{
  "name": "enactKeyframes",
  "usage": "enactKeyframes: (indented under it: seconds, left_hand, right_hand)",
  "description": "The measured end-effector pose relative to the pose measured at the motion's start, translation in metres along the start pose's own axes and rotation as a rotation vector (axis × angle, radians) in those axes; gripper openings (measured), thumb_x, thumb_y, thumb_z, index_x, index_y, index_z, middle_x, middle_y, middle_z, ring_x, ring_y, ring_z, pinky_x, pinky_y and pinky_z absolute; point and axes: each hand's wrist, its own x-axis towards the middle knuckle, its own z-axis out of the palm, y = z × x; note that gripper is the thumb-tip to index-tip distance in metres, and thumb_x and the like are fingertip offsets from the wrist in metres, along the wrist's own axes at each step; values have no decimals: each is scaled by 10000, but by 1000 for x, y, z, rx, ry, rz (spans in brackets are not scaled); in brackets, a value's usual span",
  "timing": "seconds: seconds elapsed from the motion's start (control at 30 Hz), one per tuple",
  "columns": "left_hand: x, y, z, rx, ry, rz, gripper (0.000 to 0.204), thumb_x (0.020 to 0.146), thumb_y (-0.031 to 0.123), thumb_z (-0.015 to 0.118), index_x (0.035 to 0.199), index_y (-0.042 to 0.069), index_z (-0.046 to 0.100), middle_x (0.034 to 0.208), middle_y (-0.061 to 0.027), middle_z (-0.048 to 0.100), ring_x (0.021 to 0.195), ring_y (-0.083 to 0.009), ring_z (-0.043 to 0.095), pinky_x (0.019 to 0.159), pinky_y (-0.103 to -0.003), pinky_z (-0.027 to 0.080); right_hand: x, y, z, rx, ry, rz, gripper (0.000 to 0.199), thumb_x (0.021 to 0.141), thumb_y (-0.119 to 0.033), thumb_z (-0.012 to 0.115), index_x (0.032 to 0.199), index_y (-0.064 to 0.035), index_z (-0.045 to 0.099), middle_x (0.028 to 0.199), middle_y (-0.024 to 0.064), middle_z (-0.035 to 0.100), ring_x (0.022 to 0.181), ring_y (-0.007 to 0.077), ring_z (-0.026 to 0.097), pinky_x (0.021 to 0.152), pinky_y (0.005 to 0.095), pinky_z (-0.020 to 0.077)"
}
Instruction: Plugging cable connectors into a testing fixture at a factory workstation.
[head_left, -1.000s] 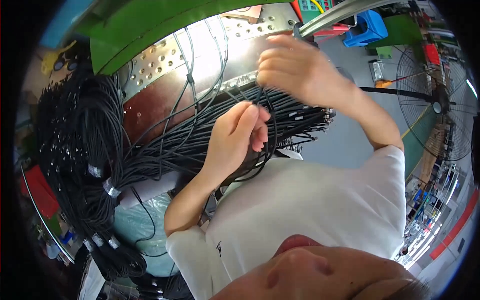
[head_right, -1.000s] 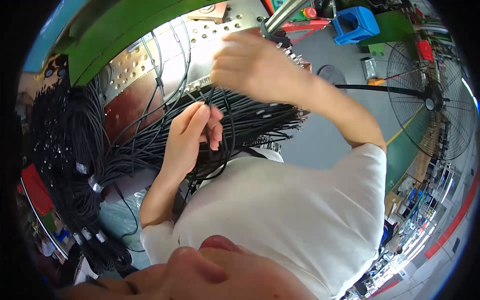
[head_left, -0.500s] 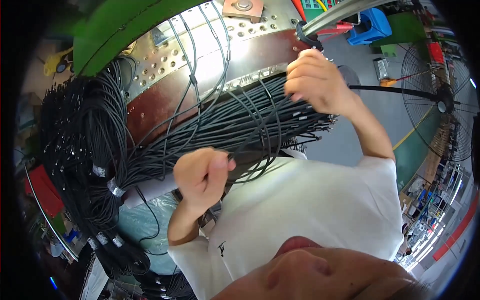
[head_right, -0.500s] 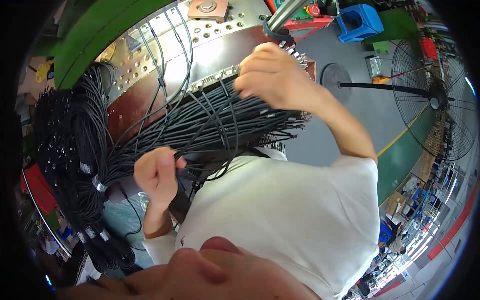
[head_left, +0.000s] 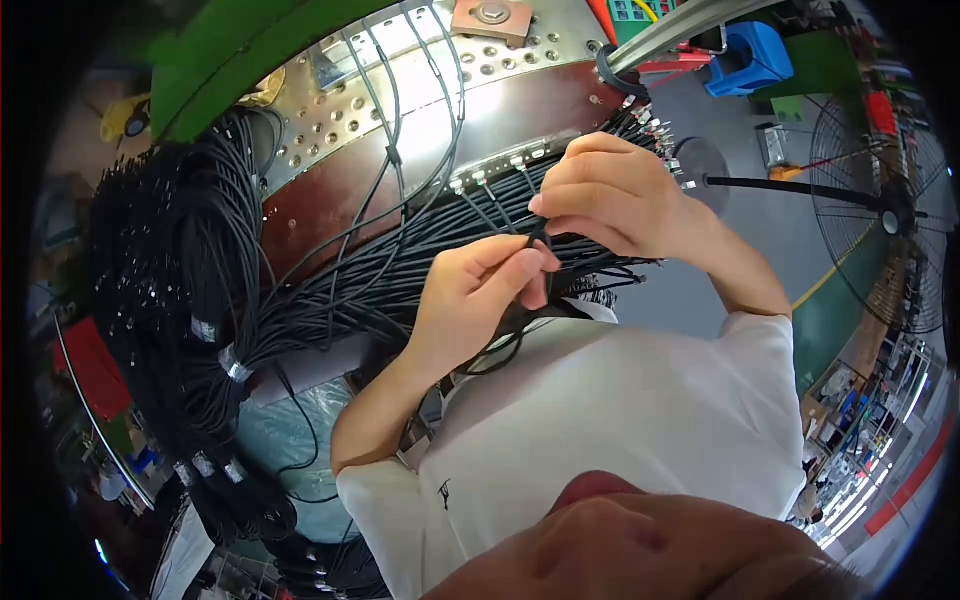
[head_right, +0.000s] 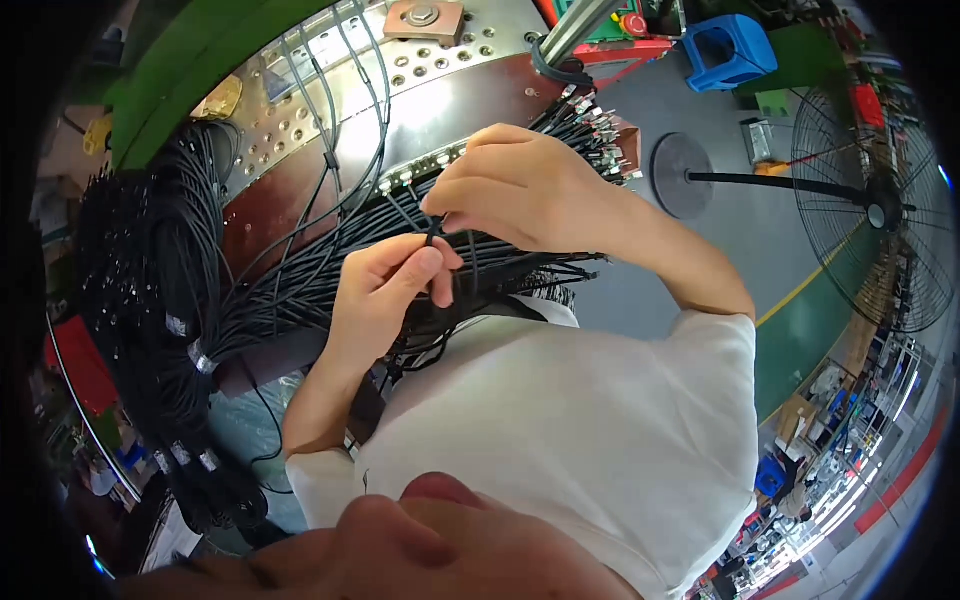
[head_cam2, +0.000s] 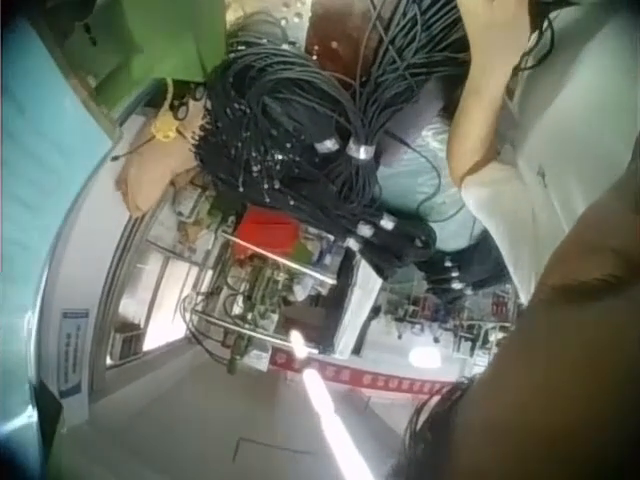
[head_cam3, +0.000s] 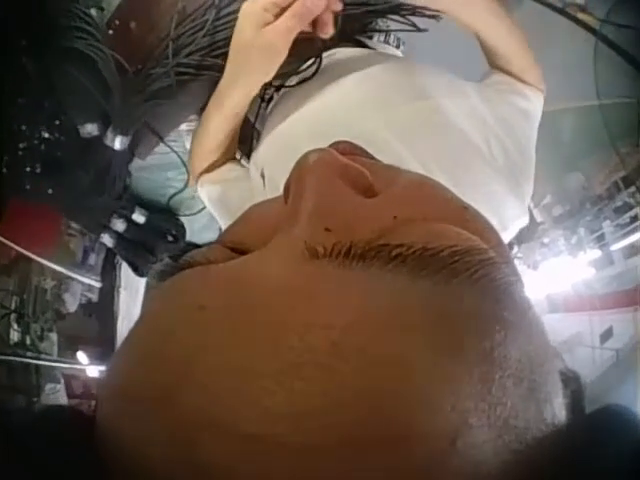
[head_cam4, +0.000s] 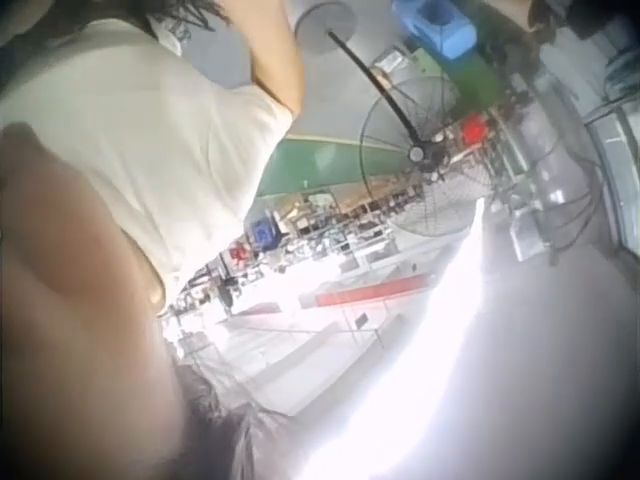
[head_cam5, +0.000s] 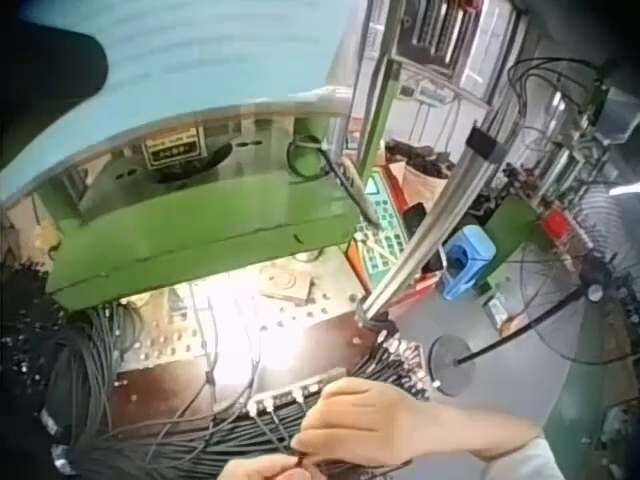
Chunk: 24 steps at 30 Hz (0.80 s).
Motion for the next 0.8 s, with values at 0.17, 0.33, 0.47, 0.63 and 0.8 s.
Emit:
enactKeyframes:
  seconds: [0.17,0.33,0.47,0.63,0.8]
  left_hand:
    - [-1,-6,7,301,244,133,169,909,100,595,995,-3,698,605,-10,596,545,-18,524,463,-185,374]
    - [0,-6,8,365,280,127,140,894,96,609,955,18,708,560,-3,576,500,-19,501,439,-193,345]
    - [2,-2,10,481,286,139,135,882,101,624,789,13,668,510,-24,521,435,-57,464,415,-232,320]
    - [4,-14,8,765,354,373,134,856,95,629,742,26,610,493,-76,454,399,-179,449,406,-311,327]
    - [3,-19,6,1000,409,538,54,824,62,652,856,22,670,542,-100,505,426,-206,481,426,-304,347]
  right_hand:
    - [-7,1,0,-11,14,69,215,780,-90,705,985,-72,641,864,26,644,735,187,613,741,342,492]
    - [-1,-4,3,-145,17,59,179,745,-125,699,902,-133,613,764,-26,611,701,148,599,753,327,483]
    - [-4,-1,14,-131,-3,113,158,677,-74,671,796,-114,576,697,-13,580,625,182,583,661,328,496]
    - [-6,-5,30,33,69,322,148,627,-65,641,748,-79,558,624,42,561,499,237,551,430,308,433]
    - [-9,-9,40,44,68,421,128,641,-64,635,741,-72,555,611,53,562,487,224,562,428,319,432]
